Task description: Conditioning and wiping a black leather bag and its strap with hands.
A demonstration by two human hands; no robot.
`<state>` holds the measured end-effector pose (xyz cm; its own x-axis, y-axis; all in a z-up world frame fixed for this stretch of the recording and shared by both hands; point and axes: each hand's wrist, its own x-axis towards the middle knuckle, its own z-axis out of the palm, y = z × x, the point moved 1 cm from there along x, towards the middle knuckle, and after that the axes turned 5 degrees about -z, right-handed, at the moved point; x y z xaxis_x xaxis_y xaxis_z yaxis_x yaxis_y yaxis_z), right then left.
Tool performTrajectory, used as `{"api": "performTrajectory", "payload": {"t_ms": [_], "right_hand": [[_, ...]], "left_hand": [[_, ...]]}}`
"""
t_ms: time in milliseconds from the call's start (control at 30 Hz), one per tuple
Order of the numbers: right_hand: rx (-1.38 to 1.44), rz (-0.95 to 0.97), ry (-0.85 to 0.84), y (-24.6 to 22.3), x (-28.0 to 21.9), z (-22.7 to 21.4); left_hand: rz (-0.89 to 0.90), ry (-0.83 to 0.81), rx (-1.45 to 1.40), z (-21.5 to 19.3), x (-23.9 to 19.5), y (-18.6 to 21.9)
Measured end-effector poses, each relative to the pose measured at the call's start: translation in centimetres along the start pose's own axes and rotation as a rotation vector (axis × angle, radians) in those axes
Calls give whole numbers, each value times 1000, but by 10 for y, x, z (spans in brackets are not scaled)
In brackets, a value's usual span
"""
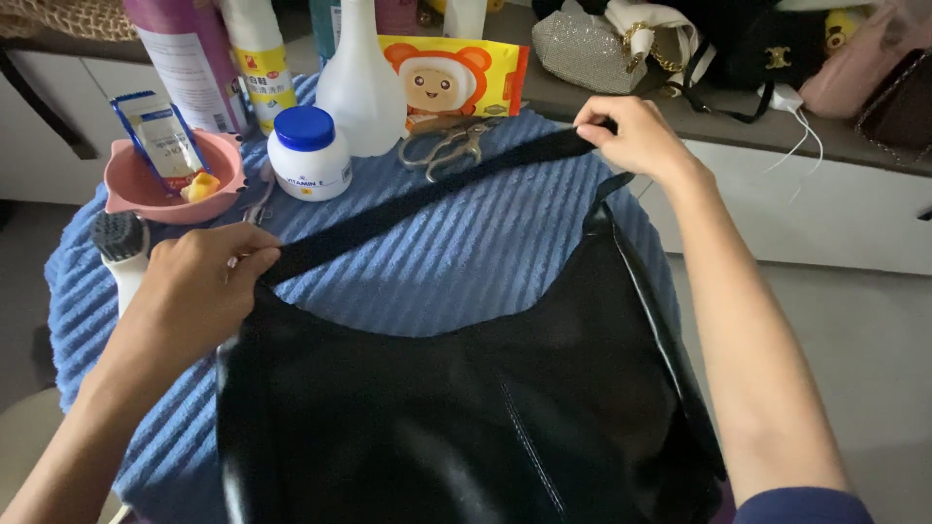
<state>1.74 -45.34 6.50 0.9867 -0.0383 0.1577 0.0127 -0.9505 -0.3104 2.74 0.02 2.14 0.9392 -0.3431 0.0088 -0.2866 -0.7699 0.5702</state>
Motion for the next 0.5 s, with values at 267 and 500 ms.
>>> {"api": "performTrajectory", "payload": {"t_ms": [267, 500], "right_hand": [[-243, 30, 30, -87, -8, 50], [52, -650, -342, -197, -57, 119]], "left_hand": [[-60, -80, 18, 20, 20, -4], [-174, -96, 29, 15, 15, 6]]}}
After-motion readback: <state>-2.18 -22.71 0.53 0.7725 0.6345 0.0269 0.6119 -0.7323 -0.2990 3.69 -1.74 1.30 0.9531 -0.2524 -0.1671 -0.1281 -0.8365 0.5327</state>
